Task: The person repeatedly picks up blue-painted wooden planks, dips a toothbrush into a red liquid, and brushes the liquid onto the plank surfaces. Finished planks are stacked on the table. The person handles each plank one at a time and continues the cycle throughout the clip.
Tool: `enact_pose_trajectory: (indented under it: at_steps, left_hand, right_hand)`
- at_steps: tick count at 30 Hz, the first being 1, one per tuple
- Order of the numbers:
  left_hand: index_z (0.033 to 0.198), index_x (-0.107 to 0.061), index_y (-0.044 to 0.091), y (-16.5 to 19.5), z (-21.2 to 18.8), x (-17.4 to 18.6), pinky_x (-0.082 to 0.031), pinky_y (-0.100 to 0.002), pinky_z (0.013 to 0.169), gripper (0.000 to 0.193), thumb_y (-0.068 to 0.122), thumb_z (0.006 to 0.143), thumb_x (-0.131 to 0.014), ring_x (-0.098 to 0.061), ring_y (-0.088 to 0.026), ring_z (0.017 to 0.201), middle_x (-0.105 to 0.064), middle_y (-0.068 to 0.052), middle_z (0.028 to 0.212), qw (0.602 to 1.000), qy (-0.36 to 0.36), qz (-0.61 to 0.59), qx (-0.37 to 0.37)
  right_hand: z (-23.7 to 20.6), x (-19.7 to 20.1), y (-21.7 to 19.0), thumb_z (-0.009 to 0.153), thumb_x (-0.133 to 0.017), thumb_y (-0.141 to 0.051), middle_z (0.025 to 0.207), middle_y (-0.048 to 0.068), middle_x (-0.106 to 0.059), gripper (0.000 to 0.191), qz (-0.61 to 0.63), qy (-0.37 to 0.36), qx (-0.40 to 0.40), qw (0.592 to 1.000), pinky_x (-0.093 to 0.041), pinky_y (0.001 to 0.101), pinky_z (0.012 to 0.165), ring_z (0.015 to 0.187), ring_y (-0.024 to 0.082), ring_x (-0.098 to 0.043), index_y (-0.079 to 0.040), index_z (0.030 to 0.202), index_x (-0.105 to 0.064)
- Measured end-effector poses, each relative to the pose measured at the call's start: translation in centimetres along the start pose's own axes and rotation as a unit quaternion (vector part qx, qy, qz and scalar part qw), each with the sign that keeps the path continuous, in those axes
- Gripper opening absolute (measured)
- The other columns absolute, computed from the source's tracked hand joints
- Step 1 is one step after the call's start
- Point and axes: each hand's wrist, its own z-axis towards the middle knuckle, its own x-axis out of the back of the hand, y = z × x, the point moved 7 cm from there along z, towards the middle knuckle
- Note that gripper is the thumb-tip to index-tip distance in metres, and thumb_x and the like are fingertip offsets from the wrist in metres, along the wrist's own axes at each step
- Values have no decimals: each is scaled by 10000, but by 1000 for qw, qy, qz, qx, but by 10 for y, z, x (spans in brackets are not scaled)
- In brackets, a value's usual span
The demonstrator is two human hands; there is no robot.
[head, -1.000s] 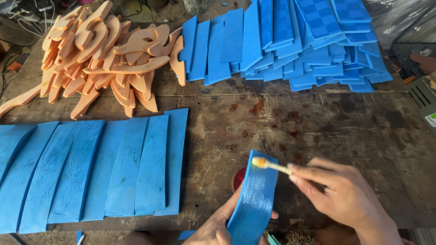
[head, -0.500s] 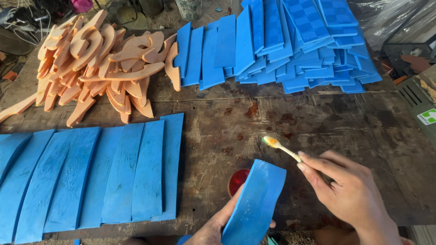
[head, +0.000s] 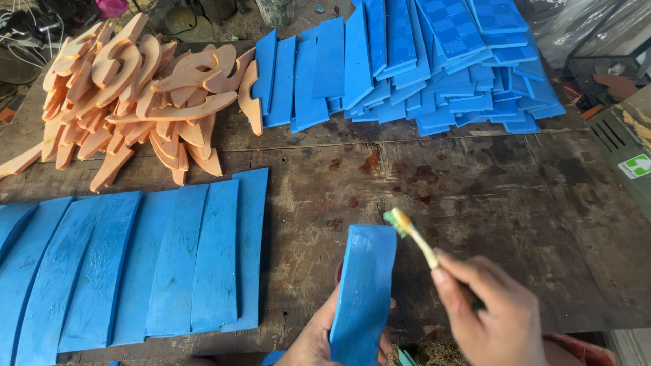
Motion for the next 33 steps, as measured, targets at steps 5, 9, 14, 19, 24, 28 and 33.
enact_pose_trajectory:
  at_steps: [5, 9, 14, 19, 24, 28, 33]
  left_hand:
    - [1663, -270, 35, 1, -4, -3, -574, -317, 949, 1154, 194, 754, -963, -700, -202, 1087, -569, -206, 1404, 999, -32, 37, -22]
    - [1650, -349, -29, -10, -5, 3, -600, -387, 925, 1139, 156, 721, -982, -713, -281, 1029, -582, -336, 1211, 996, 45, -37, 60]
    - [1604, -290, 63, 15, 0, -5, -557, -422, 1063, 1120, 168, 707, -954, -675, -238, 1215, -570, -190, 1422, 998, -30, -52, -25]
    - [1601, -306, 32, 11, -12, -5, -544, -454, 1111, 1113, 181, 709, -954, -668, -261, 1238, -570, -202, 1423, 997, -10, -78, 13]
    - [1603, -300, 27, 7, -15, -8, -549, -458, 1095, 1137, 210, 695, -960, -671, -270, 1221, -568, -200, 1425, 997, -7, -79, 25]
    - [1605, -296, 24, 5, -12, -13, -554, -461, 1082, 1157, 234, 684, -964, -673, -278, 1208, -567, -199, 1426, 996, -11, -83, 34]
    - [1607, -290, 20, 10, -15, -8, -559, -464, 1066, 1182, 263, 670, -969, -675, -287, 1191, -564, -197, 1429, 995, -7, -90, 28]
  right_hand:
    - [-5, -31, 4, 855, -739, -166, 768, 48, -745, 344, 11, -110, -64, 992, -572, 272, 509, 628, 148, -703, -111, 1193, -765]
    - [1, -20, 32, 906, -737, -216, 848, 52, -712, 343, -144, -143, -160, 966, -533, 301, 572, 641, 187, -692, -170, 1244, -766]
    - [2, 18, 1, 867, -765, -130, 897, 33, -733, 288, -5, 44, 86, 995, -485, 220, 441, 646, 93, -652, -58, 1146, -763]
    - [-7, -3, 13, 839, -788, -146, 798, -25, -739, 320, 41, -164, 105, 980, -527, 229, 441, 599, 59, -657, -112, 1158, -795]
    - [-10, -12, 42, 837, -780, -229, 799, -71, -733, 345, -76, -306, 0, 949, -507, 273, 430, 524, 81, -642, -247, 1174, -855]
    - [10, 15, 22, 803, -790, -156, 753, -16, -716, 289, -52, -94, 59, 993, -487, 273, 402, 521, 98, -615, -130, 1090, -803]
    - [0, 10, -7, 864, -767, -162, 806, -33, -699, 305, 25, -94, 181, 979, -513, 213, 460, 586, 47, -653, -114, 1165, -758]
